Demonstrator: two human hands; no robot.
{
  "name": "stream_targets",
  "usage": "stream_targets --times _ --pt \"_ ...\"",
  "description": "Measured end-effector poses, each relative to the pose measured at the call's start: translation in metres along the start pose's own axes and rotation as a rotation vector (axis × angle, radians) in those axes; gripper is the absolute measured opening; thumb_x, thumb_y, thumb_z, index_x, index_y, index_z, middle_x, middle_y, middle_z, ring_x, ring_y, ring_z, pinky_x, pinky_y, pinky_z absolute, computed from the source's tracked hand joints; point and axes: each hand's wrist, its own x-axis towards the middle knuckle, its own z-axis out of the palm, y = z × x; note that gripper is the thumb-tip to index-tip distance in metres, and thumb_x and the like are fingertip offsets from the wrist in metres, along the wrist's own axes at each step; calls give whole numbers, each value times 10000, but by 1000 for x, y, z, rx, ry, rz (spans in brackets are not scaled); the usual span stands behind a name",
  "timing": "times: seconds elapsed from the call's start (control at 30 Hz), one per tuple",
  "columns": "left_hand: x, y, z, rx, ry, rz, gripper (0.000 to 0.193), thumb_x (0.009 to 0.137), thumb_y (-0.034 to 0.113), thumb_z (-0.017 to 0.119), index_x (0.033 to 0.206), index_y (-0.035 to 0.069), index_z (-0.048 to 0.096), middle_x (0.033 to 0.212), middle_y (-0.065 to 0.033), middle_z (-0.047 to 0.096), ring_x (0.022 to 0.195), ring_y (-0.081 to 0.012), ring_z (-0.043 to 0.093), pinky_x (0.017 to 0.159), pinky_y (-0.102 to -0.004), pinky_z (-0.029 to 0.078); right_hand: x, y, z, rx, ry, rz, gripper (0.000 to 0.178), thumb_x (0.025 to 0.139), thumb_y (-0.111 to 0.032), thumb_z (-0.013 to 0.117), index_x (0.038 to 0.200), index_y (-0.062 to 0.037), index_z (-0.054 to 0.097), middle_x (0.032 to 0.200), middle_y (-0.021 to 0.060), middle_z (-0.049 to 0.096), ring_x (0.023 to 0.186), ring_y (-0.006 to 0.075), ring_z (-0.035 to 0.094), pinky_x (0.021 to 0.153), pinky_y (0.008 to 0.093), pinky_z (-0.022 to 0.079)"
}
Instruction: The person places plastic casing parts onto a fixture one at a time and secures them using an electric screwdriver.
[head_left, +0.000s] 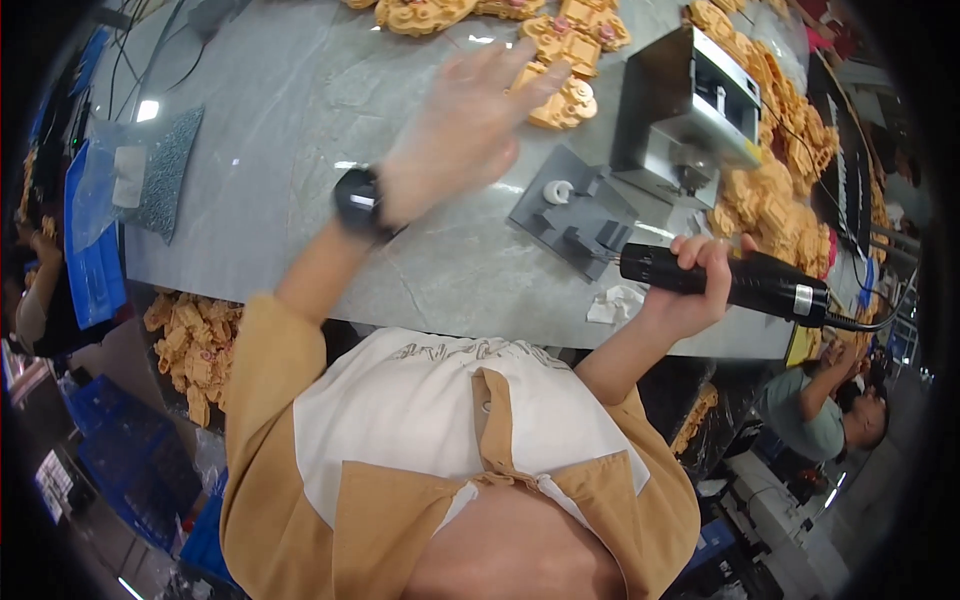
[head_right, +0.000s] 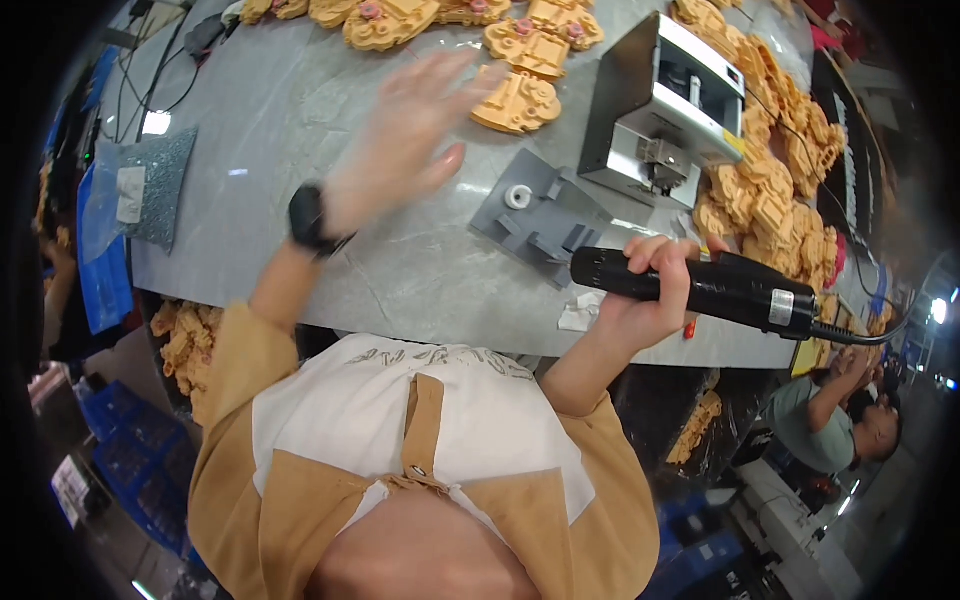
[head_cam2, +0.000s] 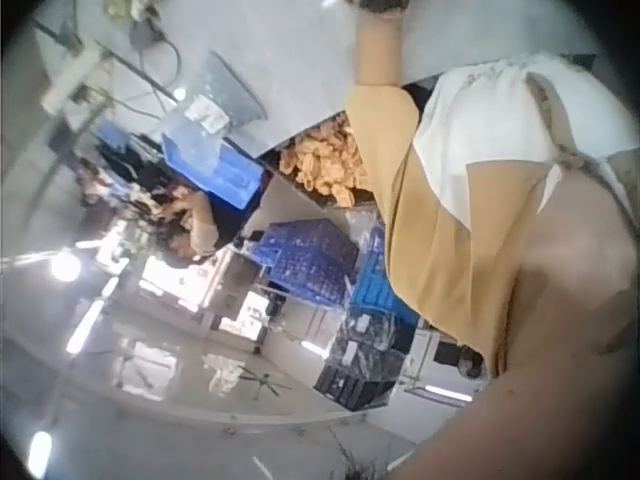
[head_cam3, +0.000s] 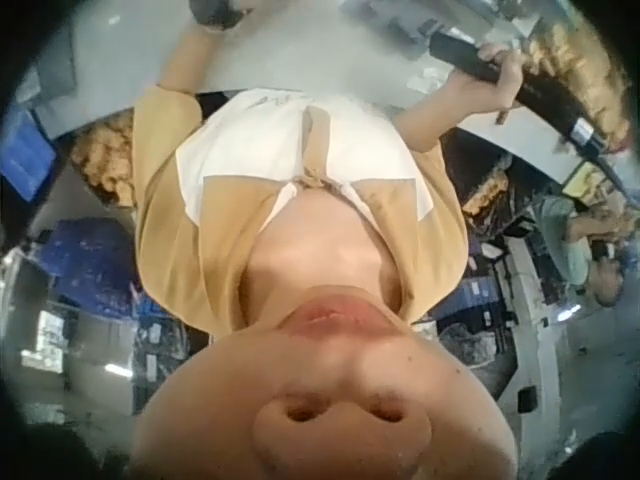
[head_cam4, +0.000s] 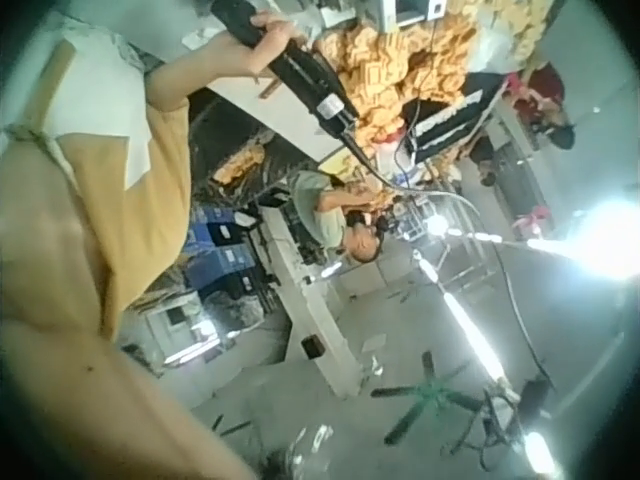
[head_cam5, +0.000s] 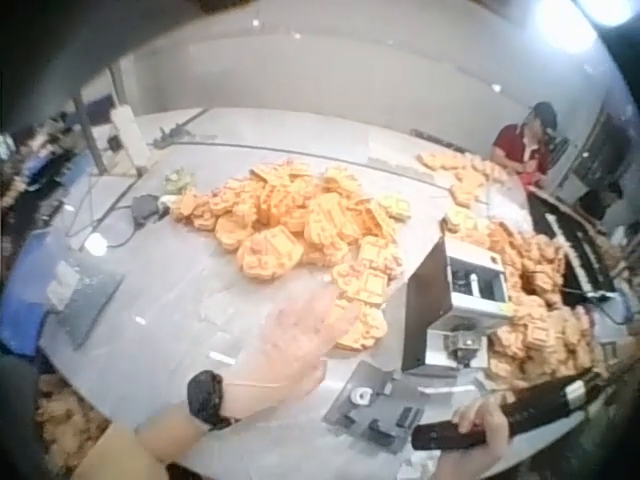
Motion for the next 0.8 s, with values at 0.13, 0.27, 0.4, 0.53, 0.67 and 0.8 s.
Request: stream_targets --times 0.13,0.27,0.4,0.53,0.67,0.8 --pt "36 -3 61 90 -336 -69 587 666 83 624 1223 108 441 1125 -157 512 1083 -319 467 907 -402 386 -3 -22 -10 -18 30 -163 452 768 -10 490 1197 -27 351 644 41 430 517 147 436 572 327 392" --pt "21 -1 53 -116 -446 -195 553 661 74 621 1187 139 463 1042 -108 532 1017 -289 486 885 -394 399 -3 -37 -50 -163 270 -190 420 792 -35 485 1192 -26 355 625 33 416 521 141 433 566 315 383" --pt "10 5 58 -329 -138 -55 593 656 64 618 1218 162 455 1066 -108 520 1033 -298 475 885 -394 390 -8 -37 -67 -190 341 -175 416 791 -32 490 1183 -20 353 626 38 435 526 141 441 566 322 390" --pt "54 -2 75 17 -60 240 663 642 64 619 1270 154 427 1102 -121 489 1058 -313 455 895 -407 370 1 -31 -51 -105 290 -180 414 761 -4 505 1147 -13 358 642 52 464 507 142 449 559 323 426" --pt "77 2 68 -90 -443 121 617 622 99 640 1210 117 454 1048 -151 479 1033 -328 461 872 -422 387 -1 -45 -42 -107 302 -218 406 752 22 518 1125 -3 360 639 52 461 494 142 459 544 315 425" --pt "51 -6 71 -235 -410 68 563 591 75 647 1120 66 457 1156 -186 457 1067 -394 439 896 -432 394 -3 -45 -59 -76 428 -180 390 732 66 541 1081 8 375 637 48 468 487 152 472 523 300 422"
